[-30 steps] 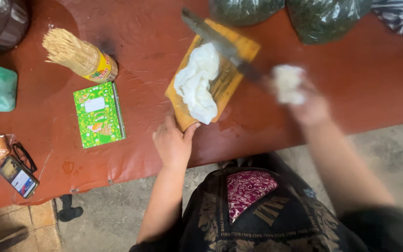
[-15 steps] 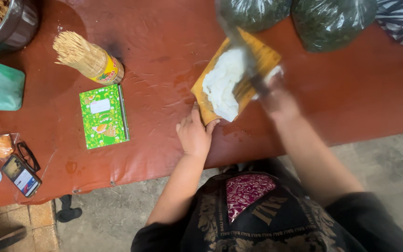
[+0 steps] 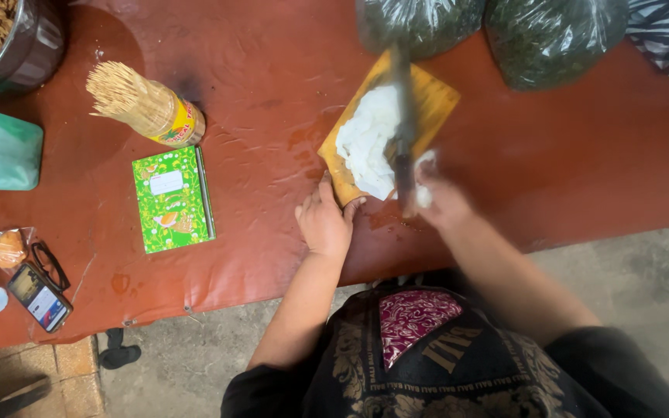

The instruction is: The person chops green leafy herbs on a wooden cutting board using a large knife. They gather the chopped herbs and place them into plastic bags, then tie the bags closed. Finally, they wipe the cutting board and knife with a white cloth.

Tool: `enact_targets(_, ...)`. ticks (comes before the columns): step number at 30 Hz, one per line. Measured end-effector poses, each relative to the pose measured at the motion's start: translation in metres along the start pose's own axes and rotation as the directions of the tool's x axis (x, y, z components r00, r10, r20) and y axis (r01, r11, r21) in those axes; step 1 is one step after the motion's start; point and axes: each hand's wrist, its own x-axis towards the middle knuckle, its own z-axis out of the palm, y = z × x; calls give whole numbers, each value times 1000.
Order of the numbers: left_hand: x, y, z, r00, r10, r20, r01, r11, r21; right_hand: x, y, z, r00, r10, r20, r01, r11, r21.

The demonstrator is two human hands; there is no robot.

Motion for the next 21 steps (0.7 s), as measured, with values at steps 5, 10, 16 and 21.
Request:
enact_targets(5, 4, 0, 3, 999, -36, 34, 37, 999, -27, -15, 6, 18, 985, 54, 166, -58, 998, 21)
enact_targets(10, 12, 1, 1, 996, -73, 49, 76, 994, -73, -39, 13, 25, 978, 72, 197, -36, 983, -183)
enact_targets(16, 21, -9, -17, 990, -98, 98, 103, 994, -41, -76, -93, -43, 798, -597, -75, 462, 688, -559)
enact_targets(21, 22, -23, -48, 990, -91, 105, 94, 995, -18, -53, -159, -103, 583, -812, 23, 398, 260, -880)
